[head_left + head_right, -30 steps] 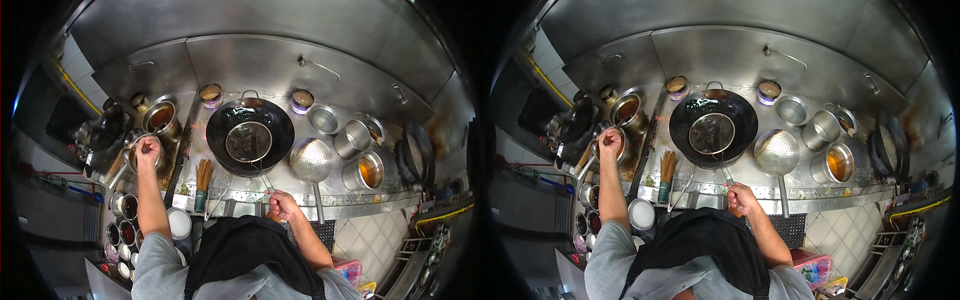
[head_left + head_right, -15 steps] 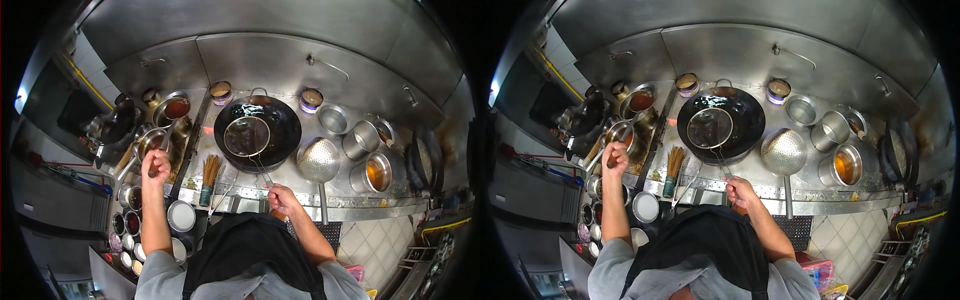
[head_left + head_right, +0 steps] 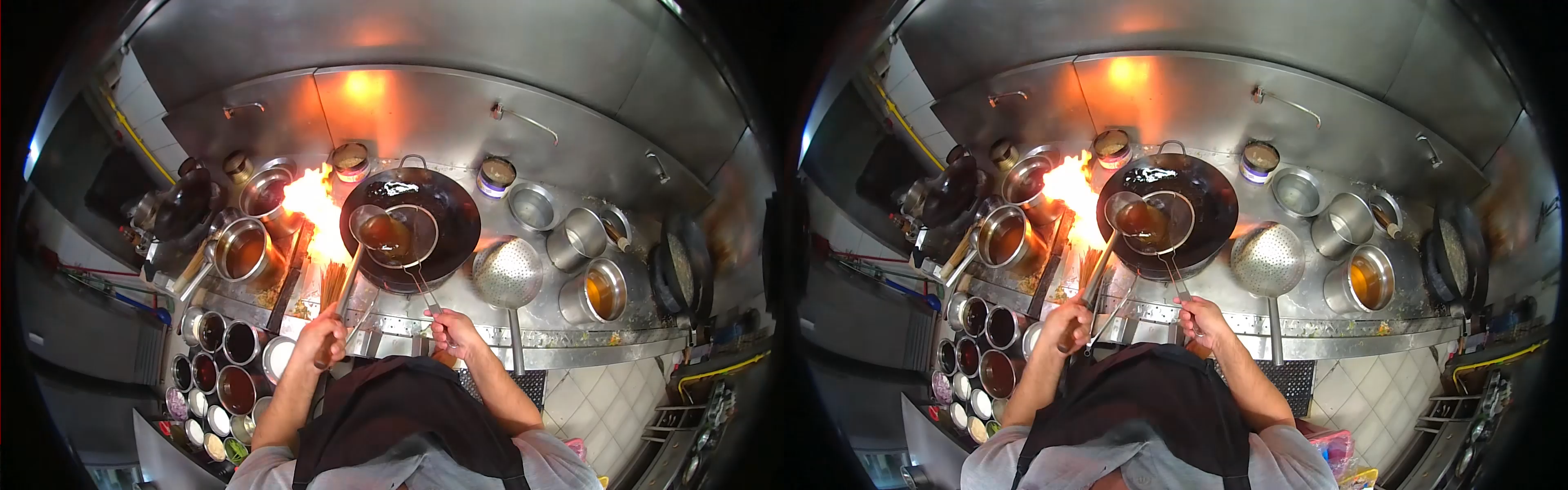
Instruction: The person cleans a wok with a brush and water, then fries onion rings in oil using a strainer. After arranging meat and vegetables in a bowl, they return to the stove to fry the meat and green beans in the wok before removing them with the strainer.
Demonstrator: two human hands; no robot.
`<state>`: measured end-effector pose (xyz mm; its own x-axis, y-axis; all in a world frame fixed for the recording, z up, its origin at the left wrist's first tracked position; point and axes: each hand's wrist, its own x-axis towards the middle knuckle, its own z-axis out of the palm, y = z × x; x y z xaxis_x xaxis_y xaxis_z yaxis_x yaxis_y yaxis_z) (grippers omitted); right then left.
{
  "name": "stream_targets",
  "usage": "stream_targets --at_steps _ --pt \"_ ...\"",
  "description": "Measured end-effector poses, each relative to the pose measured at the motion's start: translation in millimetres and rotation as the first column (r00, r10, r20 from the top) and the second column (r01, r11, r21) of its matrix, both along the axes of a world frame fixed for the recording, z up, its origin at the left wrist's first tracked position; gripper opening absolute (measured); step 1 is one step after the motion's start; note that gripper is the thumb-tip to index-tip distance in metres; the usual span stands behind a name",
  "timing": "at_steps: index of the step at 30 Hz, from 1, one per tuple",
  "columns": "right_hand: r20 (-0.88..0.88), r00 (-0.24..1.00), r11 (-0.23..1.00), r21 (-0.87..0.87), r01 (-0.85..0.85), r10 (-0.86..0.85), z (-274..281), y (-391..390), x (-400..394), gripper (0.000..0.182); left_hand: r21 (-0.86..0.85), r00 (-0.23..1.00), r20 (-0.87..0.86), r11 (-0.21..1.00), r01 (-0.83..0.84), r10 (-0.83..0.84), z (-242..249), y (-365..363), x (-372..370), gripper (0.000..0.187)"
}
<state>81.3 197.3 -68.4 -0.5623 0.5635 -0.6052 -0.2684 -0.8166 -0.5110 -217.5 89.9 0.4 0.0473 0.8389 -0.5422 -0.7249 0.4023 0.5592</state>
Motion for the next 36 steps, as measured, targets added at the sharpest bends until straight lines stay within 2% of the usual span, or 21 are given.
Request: stream_targets --at_steps 1,3,4,6,7,10,11,15,17,19,21,22,26,27,28,29,30,31,32,35,36 --pt "0.005 1.0 1.0 -0.003 0.003 -0.003 -1.1 -1.0 1.6 0.019 0.003 0.982 -0.147 0.993 0.118 -0.117 7.9 1.1 5.9 0.062" --pt "0.004 1.0 1.0 -0.002 0.011 -0.011 -5.8 -1.2 5.8 0.019 0.02 0.925 -0.355 0.988 0.156 -0.139 -6.9 -1.5 9.3 0.074" --pt "0.019 1.0 1.0 0.01 0.01 -0.01 -7.1 -1.2 7.6 0.019 0.024 0.925 -0.353 0.987 0.159 -0.14 -9.7 -2.7 7.1 0.074" --pt "0.036 0.999 1.0 0.024 0.012 -0.013 -6.2 -0.3 8.2 0.02 -0.045 0.811 -0.54 0.97 0.239 -0.225 -10.0 -4.7 -1.2 0.081" --pt "0.03 0.999 1.0 0.017 0.021 -0.022 -3.3 -0.7 7.9 0.019 -0.044 0.811 -0.539 0.969 0.241 -0.226 -9.3 -4.3 -6.9 0.081" --pt "0.026 0.999 0.999 0.011 0.042 -0.042 6.3 -2.1 4.3 0.02 0.006 0.711 -0.692 0.983 0.182 -0.128 2.8 2.4 -30.8 0.081" --pt "0.026 0.998 0.998 0.009 0.054 -0.054 7.6 -2.0 2.3 0.02 -0.021 0.658 -0.748 0.994 0.109 -0.088 3.6 8.1 -43.7 0.079" --pt "0.003 0.998 0.998 0.012 0.061 -0.061 5.4 -4.5 3.0 0.022 0.153 0.533 -0.824 0.981 -0.116 0.191 1.0 46.4 -113.0 0.077" --pt "-0.005 0.996 0.996 0.018 0.092 -0.092 8.8 -8.9 3.5 0.023 0.154 0.345 -0.922 0.984 -0.088 0.175 -5.6 74.0 -163.6 0.076" --pt "-0.007 0.995 0.995 0.018 0.102 -0.102 10.1 -13.4 6.2 0.023 0.013 0.321 -0.944 0.982 -0.188 0.074 4.2 96.1 -190.0 0.076" --pt "-0.005 0.993 0.993 0.022 0.12 -0.12 10.9 -16.6 8.2 0.023 -0.016 0.309 -0.95 0.975 -0.221 0.054 -7.4 119.3 -225.8 0.047" --pt "0.008 0.992 0.992 0.026 0.123 -0.123 11.3 -18.5 10.1 0.022 -0.036 0.333 -0.943 0.985 -0.167 0.022 -17.5 130.1 -246.4 0.028" --pt "0.032 0.989 0.99 0.022 0.14 -0.141 8.3 -23.5 12.9 0.022 -0.084 0.466 -0.884 0.993 -0.087 -0.034 -16.6 158.3 -261.5 0.011" --pt "0.035 0.989 0.99 0.019 0.141 -0.141 8.5 -24.6 12.6 0.022 -0.128 0.637 -0.77 0.978 -0.166 0.007 -18.8 167.6 -262.5 0.002" --pt "0.034 0.989 0.989 0.006 0.146 -0.146 9.6 -25.0 12.0 0.023 -0.185 0.777 -0.626 0.955 -0.233 0.069 -19.0 175.7 -263.2 0.008" --pt "0.032 0.988 0.988 -0.006 0.151 -0.151 10.2 -25.3 11.6 0.023 -0.187 0.778 -0.624 0.954 -0.233 0.068 -16.4 181.8 -267.0 0.008" --pt "0.033 0.988 0.989 -0.007 0.151 -0.15 8.8 -26.1 11.2 0.023 -0.176 0.916 -0.366 0.953 -0.245 0.168 -12.0 186.2 -272.3 0.011" --pt "0.025 0.989 0.989 -0.001 0.147 -0.147 6.2 -26.5 10.8 0.024 -0.169 0.966 -0.072 0.951 -0.259 0.25 -9.9 188.1 -275.3 0.014" --pt "0.017 0.989 0.99 0.004 0.144 -0.144 4.8 -26.6 10.9 0.024 -0.169 0.966 -0.072 0.951 -0.258 0.249 -11.2 187.6 -274.9 0.014" --pt "-0.011 0.987 0.987 -0.016 0.157 -0.158 5.2 -28.9 11.5 0.022 0.07 0.823 0.374 0.872 -0.484 0.427 -13.6 179.6 -267.3 0.008" --pt "-0.014 0.987 0.987 -0.017 0.16 -0.161 5.6 -29.7 11.7 0.022 0.134 0.812 0.445 0.869 -0.476 0.376 -15.6 175.3 -267.1 0.005"
